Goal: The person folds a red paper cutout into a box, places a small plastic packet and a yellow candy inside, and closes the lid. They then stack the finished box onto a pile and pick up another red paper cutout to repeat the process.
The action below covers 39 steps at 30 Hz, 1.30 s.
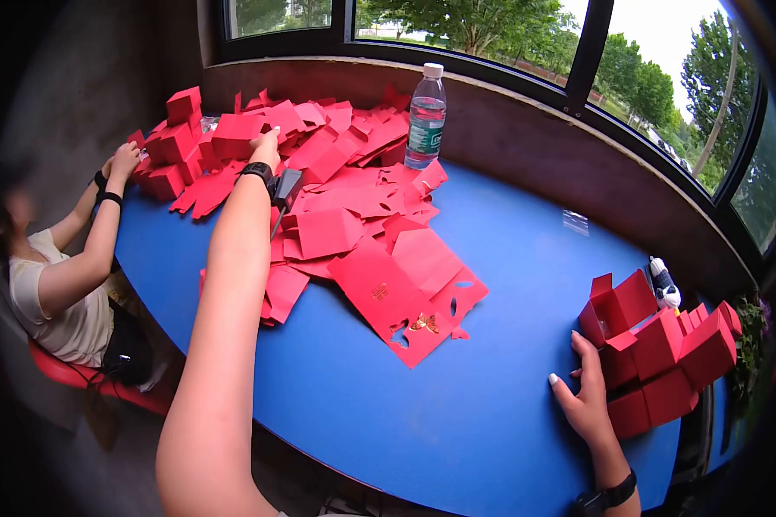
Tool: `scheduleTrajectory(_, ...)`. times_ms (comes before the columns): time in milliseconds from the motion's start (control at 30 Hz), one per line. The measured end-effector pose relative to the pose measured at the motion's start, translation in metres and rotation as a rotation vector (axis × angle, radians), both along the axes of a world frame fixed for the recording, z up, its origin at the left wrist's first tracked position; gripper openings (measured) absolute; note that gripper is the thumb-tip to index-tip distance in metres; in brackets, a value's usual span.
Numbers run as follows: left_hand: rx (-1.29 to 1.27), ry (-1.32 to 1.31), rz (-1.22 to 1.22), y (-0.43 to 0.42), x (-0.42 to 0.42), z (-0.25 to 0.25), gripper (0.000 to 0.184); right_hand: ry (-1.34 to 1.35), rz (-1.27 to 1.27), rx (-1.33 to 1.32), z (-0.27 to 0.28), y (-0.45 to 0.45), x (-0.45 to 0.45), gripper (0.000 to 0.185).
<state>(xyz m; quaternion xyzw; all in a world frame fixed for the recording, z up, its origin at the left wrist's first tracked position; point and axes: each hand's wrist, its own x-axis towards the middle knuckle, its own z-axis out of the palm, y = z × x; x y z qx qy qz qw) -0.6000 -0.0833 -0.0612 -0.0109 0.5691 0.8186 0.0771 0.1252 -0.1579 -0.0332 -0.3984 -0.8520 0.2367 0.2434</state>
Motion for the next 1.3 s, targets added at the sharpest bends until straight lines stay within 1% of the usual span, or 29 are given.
scheduleTrajectory(33, -0.061, 0.021, -0.160, -0.013, 0.021, 0.015, 0.019, 0.000, -0.001, -0.001, -0.001, 0.000, -0.001, 0.064)
scheduleTrajectory(100, 0.019, -0.105, -0.246, -0.023, 0.044, 0.034, 0.019, 0.007, 0.002, -0.004, -0.001, -0.001, -0.002, 0.061)
scheduleTrajectory(133, -0.050, -0.088, -0.281, -0.026, 0.046, 0.039, 0.022, 0.001, 0.000, 0.004, 0.000, -0.002, -0.002, 0.060)
scheduleTrajectory(167, -0.151, -0.012, -0.380, -0.011, 0.011, 0.023, 0.018, -0.007, -0.003, 0.013, 0.001, -0.002, -0.001, 0.058)
scheduleTrajectory(200, -0.282, 0.021, -0.509, -0.021, 0.020, 0.031, 0.017, -0.008, -0.001, 0.007, 0.002, -0.003, -0.001, 0.054)
scheduleTrajectory(233, -0.414, 0.055, -0.635, -0.036, 0.037, 0.050, 0.015, -0.011, 0.001, -0.003, 0.002, -0.003, 0.000, 0.054)
scheduleTrajectory(267, -0.646, 0.198, -0.673, -0.045, 0.054, 0.060, 0.015, -0.024, 0.004, 0.013, 0.001, -0.003, 0.000, 0.052)
scheduleTrajectory(300, -0.656, 0.195, -0.670, -0.048, 0.065, 0.062, 0.015, -0.036, 0.006, 0.028, 0.001, -0.004, 0.000, 0.051)
scheduleTrajectory(333, -0.911, 0.392, -0.677, -0.049, 0.075, 0.063, 0.019, -0.033, -0.003, 0.007, 0.002, -0.006, -0.001, 0.047)
scheduleTrajectory(367, -1.157, 0.599, -0.671, -0.049, 0.084, 0.067, 0.024, -0.029, -0.002, 0.005, 0.001, -0.007, 0.000, 0.047)
scheduleTrajectory(400, -1.166, 0.595, -0.820, -0.053, 0.097, 0.070, 0.034, -0.031, 0.015, 0.016, -0.001, -0.005, 0.001, 0.046)
scheduleTrajectory(433, -1.082, 0.568, -0.935, -0.052, 0.095, 0.063, 0.048, -0.037, 0.029, 0.029, -0.001, -0.004, 0.003, 0.045)
scheduleTrajectory(500, -1.141, 0.650, -0.702, -0.050, 0.116, 0.048, 0.070, -0.021, 0.044, 0.012, 0.000, -0.005, 0.004, 0.042)
scheduleTrajectory(533, -1.126, 0.921, -0.415, -0.025, 0.077, 0.005, 0.085, -0.020, 0.046, 0.013, 0.000, -0.005, 0.004, 0.042)
scheduleTrajectory(567, -1.105, 0.950, -0.249, -0.024, 0.082, 0.000, 0.088, -0.020, 0.049, 0.012, 0.000, -0.005, 0.005, 0.041)
scheduleTrajectory(633, -1.198, 0.729, -0.425, -0.043, 0.119, 0.037, 0.097, -0.005, 0.062, 0.016, -0.002, -0.005, 0.006, 0.040)
scheduleTrajectory(667, -1.199, 0.727, -0.424, -0.052, 0.133, 0.049, 0.097, -0.010, 0.064, 0.029, -0.003, -0.004, 0.006, 0.040)
scheduleTrajectory(733, -1.250, 0.847, -0.303, -0.067, 0.157, 0.063, 0.066, -0.011, 0.073, 0.036, -0.006, -0.003, 0.007, 0.040)
scheduleTrajectory(767, -1.260, 0.844, -0.298, -0.068, 0.160, 0.066, 0.066, -0.013, 0.076, 0.055, -0.008, -0.002, 0.008, 0.040)
scheduleTrajectory(833, -0.987, 1.047, -0.146, -0.068, 0.164, 0.078, 0.040, -0.015, 0.081, 0.077, -0.010, -0.002, 0.009, 0.040)
scheduleTrajectory(900, -0.801, 1.156, 0.051, -0.066, 0.183, 0.093, 0.038, 0.005, 0.088, 0.061, -0.009, -0.003, 0.009, 0.040)
scheduleTrajectory(967, -0.547, 1.257, 0.161, -0.074, 0.222, 0.113, 0.039, 0.041, 0.107, 0.081, -0.011, -0.002, 0.011, 0.044)
scheduleTrajectory(1033, -0.391, 1.113, 0.050, -0.090, 0.282, 0.126, 0.041, 0.109, 0.126, 0.051, -0.013, 0.003, 0.010, 0.046)
scheduleTrajectory(1067, -0.331, 1.018, -0.150, -0.100, 0.316, 0.126, 0.038, 0.186, 0.126, 0.010, -0.015, 0.003, 0.010, 0.047)
scheduleTrajectory(1100, -0.210, 0.940, -0.382, -0.087, 0.319, 0.109, 0.033, 0.252, 0.134, -0.062, -0.018, 0.008, 0.009, 0.050)
scheduleTrajectory(1167, 0.041, 0.562, -0.738, -0.106, 0.391, 0.095, 0.033, 0.495, 0.249, -0.334, -0.024, 0.016, 0.003, 0.056)
scheduleTrajectory(1233, 0.085, 0.314, -0.911, -0.089, 0.424, 0.062, 0.024, 0.604, 0.196, -0.540, -0.005, -0.001, -0.012, 0.061)
scheduleTrajectory(1267, 0.038, 0.221, -0.995, -0.095, 0.449, 0.061, 0.020, 0.653, 0.156, -0.640, -0.001, -0.002, -0.020, 0.059)
scheduleTrajectory(1300, -0.015, 0.244, -1.103, -0.083, 0.452, 0.043, 0.019, 0.709, 0.122, -0.739, -0.001, 0.001, -0.030, 0.056)
